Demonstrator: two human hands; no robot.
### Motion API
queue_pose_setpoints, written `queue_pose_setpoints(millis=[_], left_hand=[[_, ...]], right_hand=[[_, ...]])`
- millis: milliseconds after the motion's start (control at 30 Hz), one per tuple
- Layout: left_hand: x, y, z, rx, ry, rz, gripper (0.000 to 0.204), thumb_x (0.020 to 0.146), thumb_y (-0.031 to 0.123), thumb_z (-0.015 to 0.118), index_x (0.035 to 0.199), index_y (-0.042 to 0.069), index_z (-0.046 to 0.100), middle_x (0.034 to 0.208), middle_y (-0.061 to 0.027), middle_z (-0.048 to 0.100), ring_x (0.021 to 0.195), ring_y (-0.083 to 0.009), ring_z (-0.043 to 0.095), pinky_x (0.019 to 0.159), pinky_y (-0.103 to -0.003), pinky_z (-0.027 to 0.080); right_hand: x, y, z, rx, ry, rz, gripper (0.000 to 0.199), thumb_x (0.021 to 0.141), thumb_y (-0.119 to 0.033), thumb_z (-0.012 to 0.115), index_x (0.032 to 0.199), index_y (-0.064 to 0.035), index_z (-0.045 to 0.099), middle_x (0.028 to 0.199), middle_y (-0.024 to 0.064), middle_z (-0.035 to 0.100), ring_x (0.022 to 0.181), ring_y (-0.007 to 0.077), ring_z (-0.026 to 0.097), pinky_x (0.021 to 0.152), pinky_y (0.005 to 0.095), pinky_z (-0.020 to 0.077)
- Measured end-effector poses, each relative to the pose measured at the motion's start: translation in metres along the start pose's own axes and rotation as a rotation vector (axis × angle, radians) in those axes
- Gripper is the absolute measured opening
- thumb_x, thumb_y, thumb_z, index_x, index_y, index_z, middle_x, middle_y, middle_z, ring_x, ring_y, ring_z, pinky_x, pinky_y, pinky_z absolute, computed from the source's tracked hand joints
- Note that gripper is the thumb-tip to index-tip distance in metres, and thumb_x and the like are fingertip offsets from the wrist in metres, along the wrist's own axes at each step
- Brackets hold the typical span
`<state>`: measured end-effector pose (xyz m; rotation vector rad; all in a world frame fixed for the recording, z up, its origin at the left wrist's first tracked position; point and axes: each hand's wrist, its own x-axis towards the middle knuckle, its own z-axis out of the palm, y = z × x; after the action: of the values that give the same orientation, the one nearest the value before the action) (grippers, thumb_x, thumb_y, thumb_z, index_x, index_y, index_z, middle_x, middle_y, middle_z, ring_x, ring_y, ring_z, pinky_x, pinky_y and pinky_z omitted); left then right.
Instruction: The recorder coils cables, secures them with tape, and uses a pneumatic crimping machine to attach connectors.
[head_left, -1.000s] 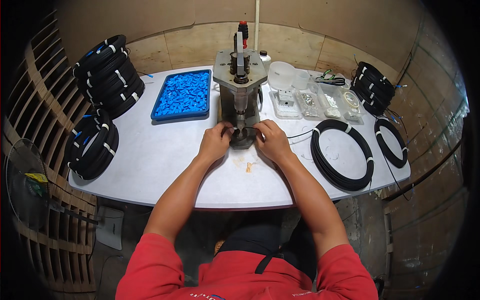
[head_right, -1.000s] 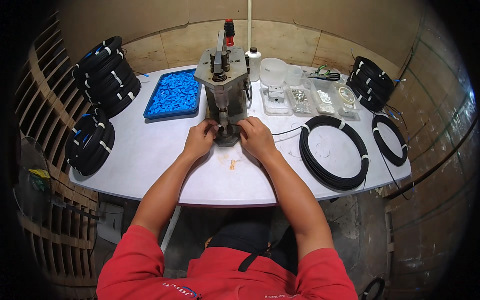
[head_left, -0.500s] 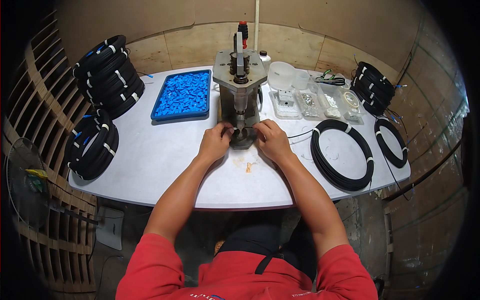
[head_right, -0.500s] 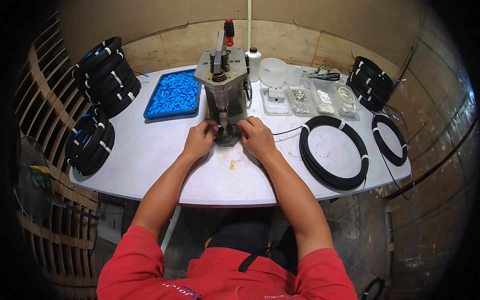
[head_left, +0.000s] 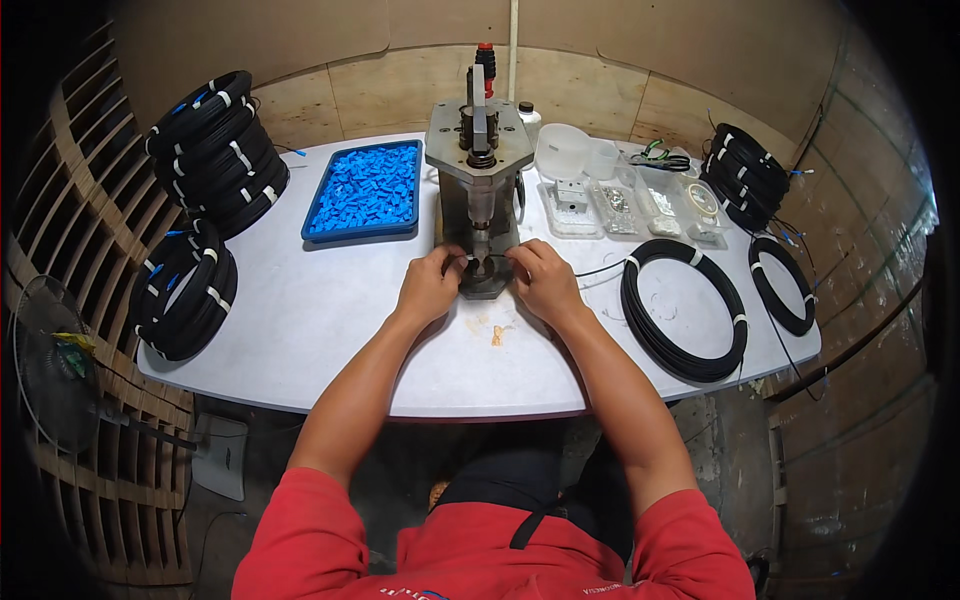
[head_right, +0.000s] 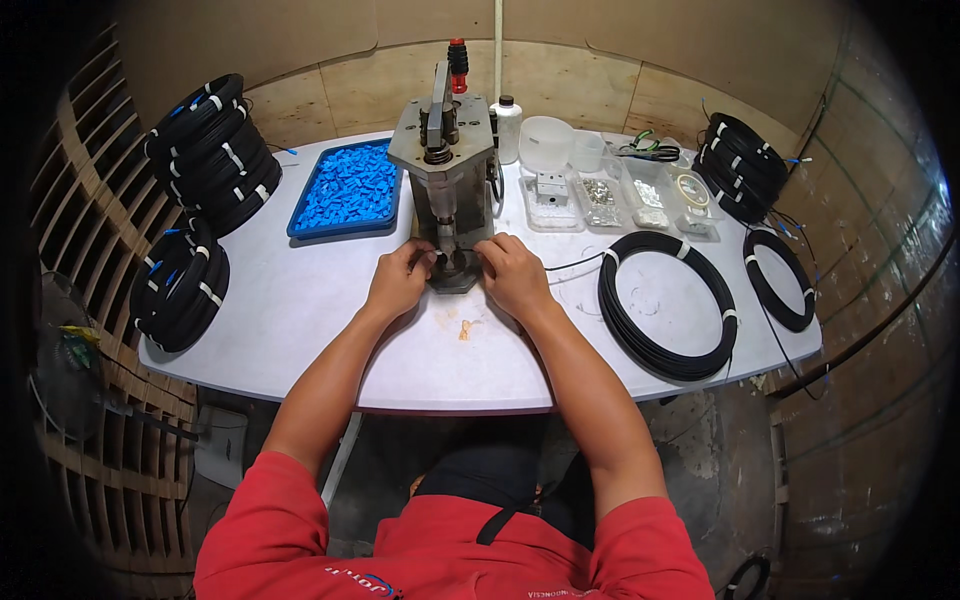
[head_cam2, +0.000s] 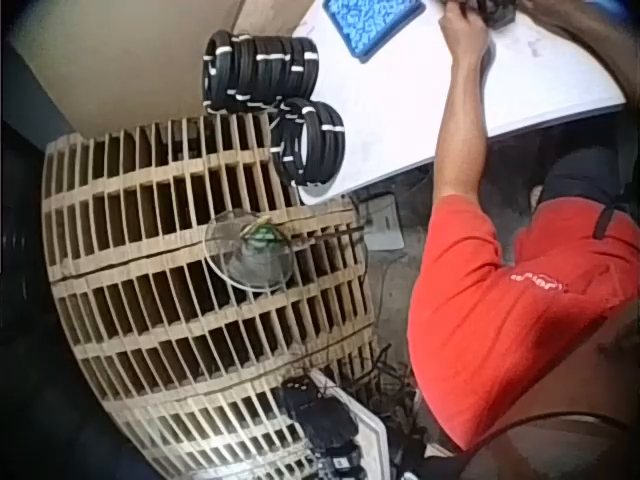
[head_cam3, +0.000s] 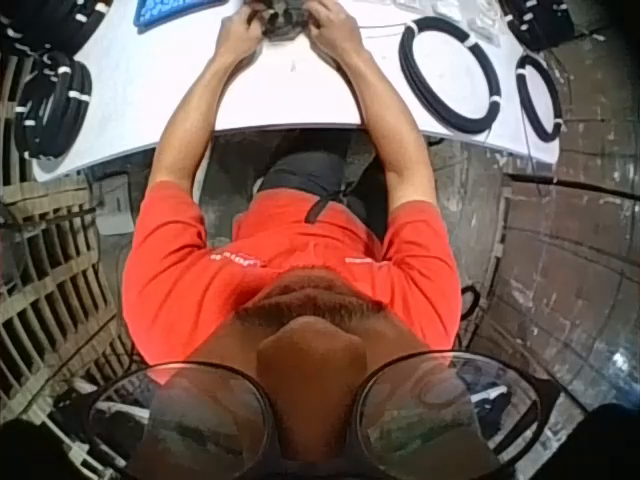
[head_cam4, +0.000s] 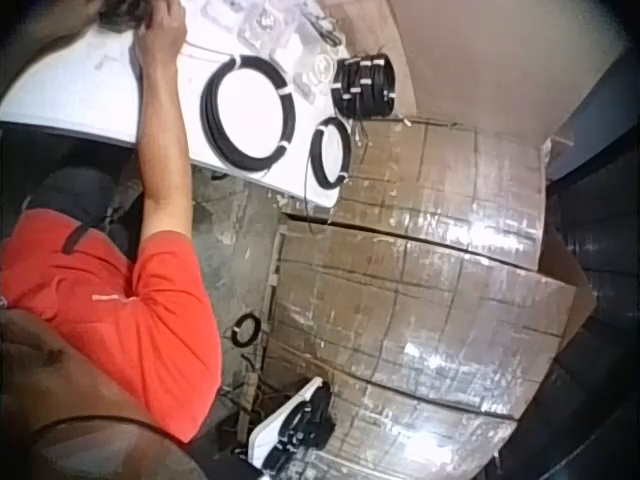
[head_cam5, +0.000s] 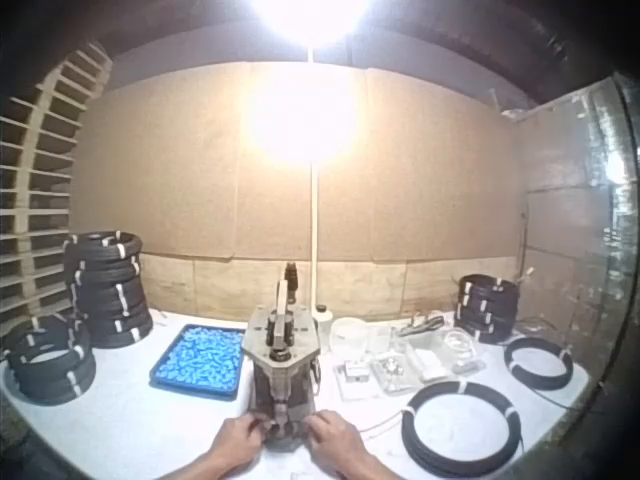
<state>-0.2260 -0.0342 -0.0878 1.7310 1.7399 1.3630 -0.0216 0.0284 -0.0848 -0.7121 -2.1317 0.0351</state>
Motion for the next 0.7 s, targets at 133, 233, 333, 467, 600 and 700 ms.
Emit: queue_pose_setpoints(millis=[133,233,333,467,600,700], left_hand=[[0.0005,0.001,-0.0004,-0.008,-0.004,0.001,0.02,0.09,0.015,0.059,0.103,0.001,0.068,0.075,-0.0182,0.069,0.071,-0.0303,0.069,0.068,-0.037,0.052],[0.0001,0.0012,-0.0011,0.015,-0.003,-0.005,0.02,0.09,0.014,0.059,0.103,0.001,0.068,0.076,-0.0177,0.069,0.07,-0.0298,0.069,0.068,-0.037,0.052],[0.0001,0.0014,-0.0009,-0.004,-0.008,-0.008,0.02,0.09,0.014,0.059,0.103,0.001,0.068,0.075,-0.0176,0.069,0.07,-0.0299,0.069,0.068,-0.037,0.052],[-0.0002,0.001,-0.0004,-0.001,0.009,0.012,0.02,0.09,0.014,0.059,0.103,0.001,0.067,0.076,-0.0175,0.069,0.07,-0.0298,0.069,0.067,-0.037,0.052],[0.0003,0.0014,-0.0003,-0.003,-0.003,-0.001,0.02,0.09,0.014,0.059,0.104,0.001,0.067,0.077,-0.0176,0.069,0.07,-0.03,0.069,0.067,-0.037,0.052],[0.0004,0.0001,-0.0002,0.0,-0.004,-0.004,0.02,0.09,0.014,0.059,0.104,0.001,0.067,0.076,-0.018,0.069,0.07,-0.0302,0.069,0.067,-0.037,0.052]], right_hand=[[-0.0001,-0.0003,0.0005,-0.003,-0.003,0.005,0.021,0.076,-0.002,0.066,0.096,-0.0075,0.066,0.091,0.007,0.063,0.086,0.0272,0.063,0.073,0.0378,0.0525],[0.0002,-0.0012,-0.0002,-0.009,-0.009,0.012,0.021,0.076,-0.002,0.066,0.096,-0.0074,0.066,0.091,0.007,0.063,0.086,0.0273,0.062,0.073,0.0378,0.0525],[0.0002,-0.0013,-0.0006,-0.009,-0.003,0.0,0.021,0.076,-0.002,0.066,0.096,-0.0075,0.066,0.091,0.007,0.063,0.086,0.0273,0.062,0.073,0.0379,0.0525],[0.0001,-0.0004,0.0,-0.008,-0.006,-0.001,0.021,0.076,-0.002,0.066,0.096,-0.0076,0.066,0.091,0.007,0.063,0.086,0.0272,0.063,0.073,0.038,0.0525],[0.0002,0.001,0.0002,-0.01,-0.004,-0.007,0.021,0.076,-0.002,0.066,0.096,-0.0078,0.066,0.091,0.0071,0.063,0.086,0.027,0.063,0.073,0.038,0.0525],[0.0002,0.0006,0.0009,-0.01,-0.002,-0.012,0.021,0.076,-0.002,0.066,0.096,-0.008,0.066,0.09,0.0071,0.063,0.085,0.0271,0.062,0.073,0.0379,0.0525]])
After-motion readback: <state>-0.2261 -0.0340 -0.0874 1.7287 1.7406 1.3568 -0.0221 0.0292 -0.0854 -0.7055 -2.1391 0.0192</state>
